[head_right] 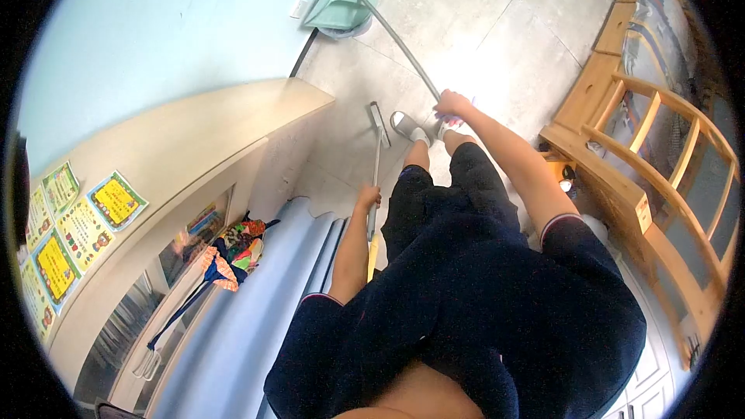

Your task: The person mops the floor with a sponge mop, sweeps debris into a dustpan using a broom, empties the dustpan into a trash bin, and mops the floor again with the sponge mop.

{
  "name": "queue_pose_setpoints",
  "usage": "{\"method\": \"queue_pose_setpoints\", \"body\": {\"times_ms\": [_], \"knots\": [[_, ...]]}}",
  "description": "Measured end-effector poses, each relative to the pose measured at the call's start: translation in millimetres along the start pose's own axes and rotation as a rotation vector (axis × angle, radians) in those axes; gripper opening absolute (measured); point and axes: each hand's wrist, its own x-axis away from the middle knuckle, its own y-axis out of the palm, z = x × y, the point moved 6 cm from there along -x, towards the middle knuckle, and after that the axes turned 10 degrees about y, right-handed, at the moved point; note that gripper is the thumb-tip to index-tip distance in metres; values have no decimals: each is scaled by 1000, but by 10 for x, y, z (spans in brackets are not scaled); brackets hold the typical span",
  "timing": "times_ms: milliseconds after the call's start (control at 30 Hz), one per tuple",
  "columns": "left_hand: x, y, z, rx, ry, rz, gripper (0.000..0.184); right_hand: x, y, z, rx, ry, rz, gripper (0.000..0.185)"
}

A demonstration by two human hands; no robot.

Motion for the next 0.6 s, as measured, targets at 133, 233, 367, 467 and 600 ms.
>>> {"method": "queue_pose_setpoints", "body": {"times_ms": [133,233,367,467,600], "knots": [[27,76,-236,155,-142,20,19,90,282,-101,-209,280,-866,46],[123,124,-273,227,-161,84,19,-55,355,-190,-326,204,-838,43],[144,170,-311,177,-125,35,19,-240,415,-105,-333,121,-616,37],[93,153,-354,7,-75,13,22,196,90,-122,62,-35,-39,34],[-127,114,-632,-298,34,-99,21,-155,543,292,-84,-64,100,41]]}}
